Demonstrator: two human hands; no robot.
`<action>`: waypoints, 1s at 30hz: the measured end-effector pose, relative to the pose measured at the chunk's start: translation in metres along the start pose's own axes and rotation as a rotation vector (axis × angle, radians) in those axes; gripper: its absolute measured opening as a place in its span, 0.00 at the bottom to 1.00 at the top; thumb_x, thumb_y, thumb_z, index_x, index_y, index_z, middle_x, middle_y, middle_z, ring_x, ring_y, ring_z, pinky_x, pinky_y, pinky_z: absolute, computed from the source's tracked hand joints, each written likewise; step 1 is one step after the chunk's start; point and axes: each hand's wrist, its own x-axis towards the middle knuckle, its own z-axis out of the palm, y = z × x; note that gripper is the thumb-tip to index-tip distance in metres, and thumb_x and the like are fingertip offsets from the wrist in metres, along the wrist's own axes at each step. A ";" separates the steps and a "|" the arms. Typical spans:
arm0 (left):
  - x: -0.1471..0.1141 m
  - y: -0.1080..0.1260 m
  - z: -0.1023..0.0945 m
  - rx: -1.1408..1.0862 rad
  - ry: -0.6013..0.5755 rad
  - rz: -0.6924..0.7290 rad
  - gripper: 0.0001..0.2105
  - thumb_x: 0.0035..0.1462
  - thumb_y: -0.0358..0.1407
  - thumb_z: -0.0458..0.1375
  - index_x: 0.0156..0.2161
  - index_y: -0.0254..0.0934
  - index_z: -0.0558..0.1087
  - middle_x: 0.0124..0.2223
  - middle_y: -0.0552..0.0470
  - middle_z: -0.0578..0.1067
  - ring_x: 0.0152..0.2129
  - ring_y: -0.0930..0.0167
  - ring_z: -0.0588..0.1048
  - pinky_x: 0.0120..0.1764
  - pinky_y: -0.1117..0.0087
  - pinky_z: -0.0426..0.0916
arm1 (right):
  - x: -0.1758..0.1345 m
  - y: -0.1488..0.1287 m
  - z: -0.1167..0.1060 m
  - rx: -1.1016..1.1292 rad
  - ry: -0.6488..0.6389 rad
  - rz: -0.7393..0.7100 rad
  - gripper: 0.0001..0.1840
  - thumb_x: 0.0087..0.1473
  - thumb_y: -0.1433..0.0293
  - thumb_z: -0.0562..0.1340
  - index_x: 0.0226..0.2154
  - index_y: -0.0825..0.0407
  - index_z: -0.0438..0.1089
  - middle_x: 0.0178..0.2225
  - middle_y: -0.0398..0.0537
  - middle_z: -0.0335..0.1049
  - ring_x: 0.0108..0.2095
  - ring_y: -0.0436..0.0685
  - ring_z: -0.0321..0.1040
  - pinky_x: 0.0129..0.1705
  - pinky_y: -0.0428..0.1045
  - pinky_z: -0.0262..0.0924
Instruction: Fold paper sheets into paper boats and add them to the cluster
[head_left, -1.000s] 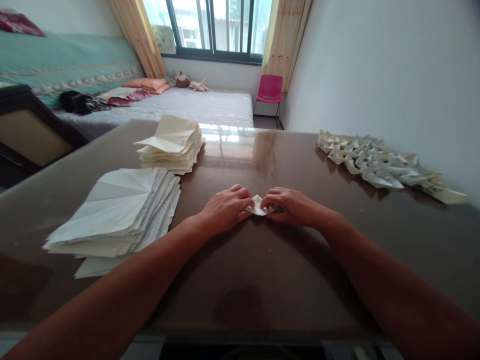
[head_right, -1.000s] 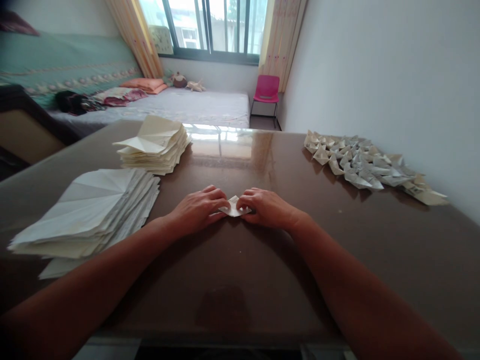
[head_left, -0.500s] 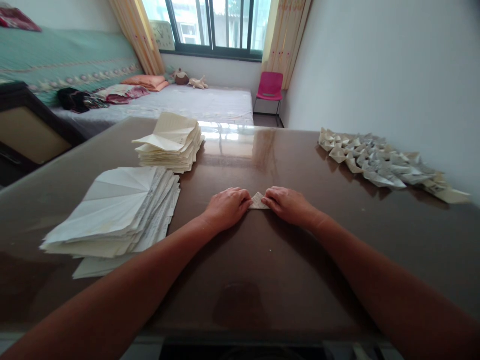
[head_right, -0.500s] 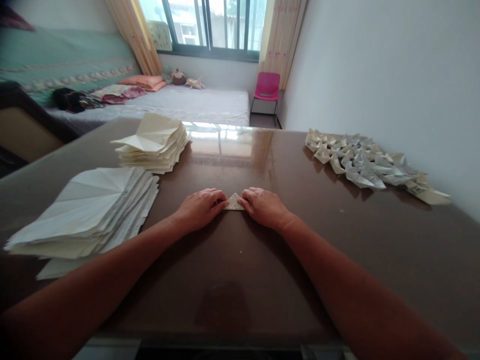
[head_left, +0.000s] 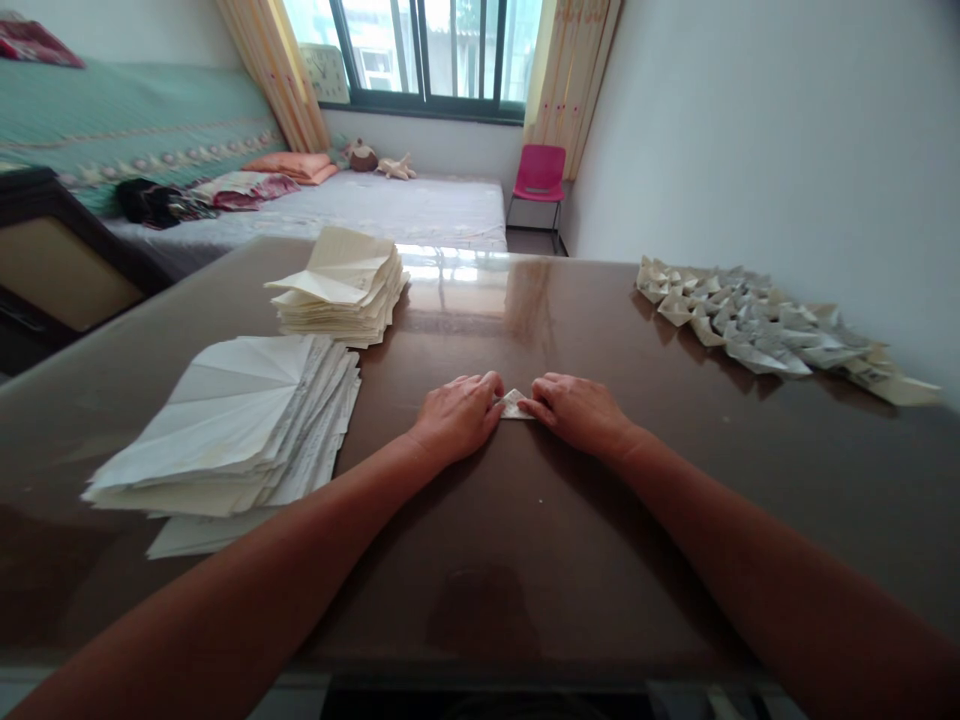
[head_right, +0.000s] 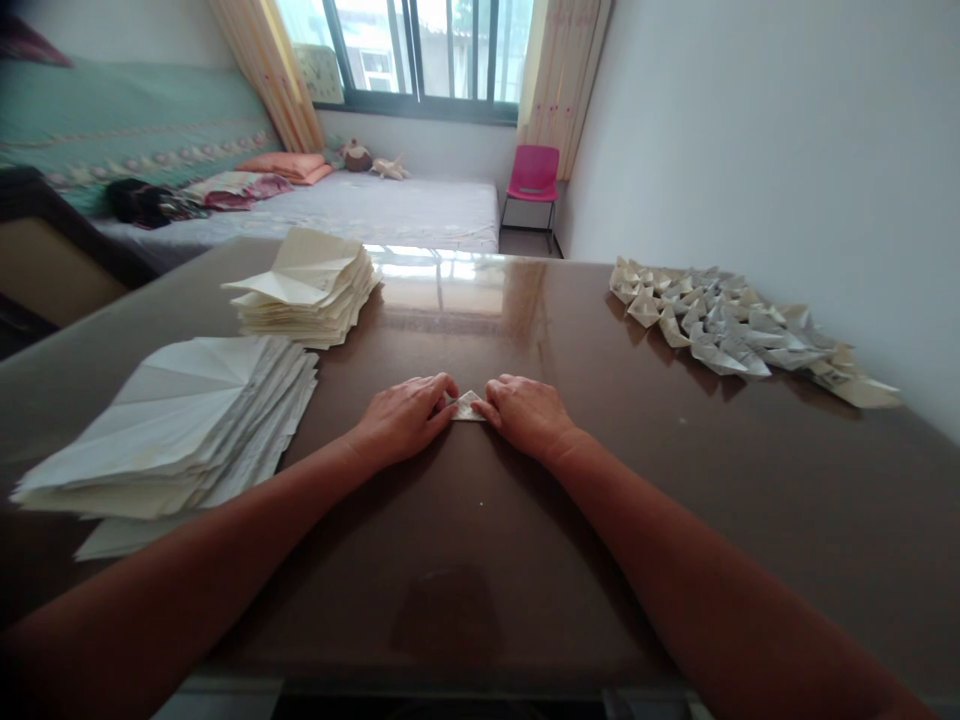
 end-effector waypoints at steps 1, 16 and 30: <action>-0.001 0.000 0.000 0.010 0.015 0.015 0.11 0.63 0.43 0.47 0.45 0.42 0.66 0.39 0.52 0.74 0.37 0.68 0.72 0.34 0.70 0.65 | 0.000 0.000 0.000 0.003 -0.004 0.002 0.23 0.62 0.52 0.47 0.31 0.49 0.68 0.35 0.47 0.72 0.34 0.54 0.68 0.28 0.47 0.48; -0.016 0.019 -0.008 0.359 0.010 0.342 0.12 0.63 0.30 0.47 0.49 0.35 0.69 0.40 0.45 0.72 0.39 0.64 0.69 0.36 0.66 0.65 | 0.002 -0.001 0.000 0.046 0.003 0.027 0.22 0.62 0.54 0.49 0.32 0.50 0.69 0.36 0.49 0.72 0.34 0.54 0.68 0.29 0.47 0.50; -0.019 0.029 -0.009 0.416 0.015 0.317 0.11 0.62 0.29 0.48 0.46 0.30 0.71 0.40 0.43 0.73 0.38 0.64 0.70 0.33 0.65 0.61 | -0.001 0.007 -0.002 0.135 0.002 0.002 0.18 0.59 0.51 0.53 0.35 0.49 0.64 0.36 0.46 0.72 0.33 0.54 0.68 0.28 0.47 0.48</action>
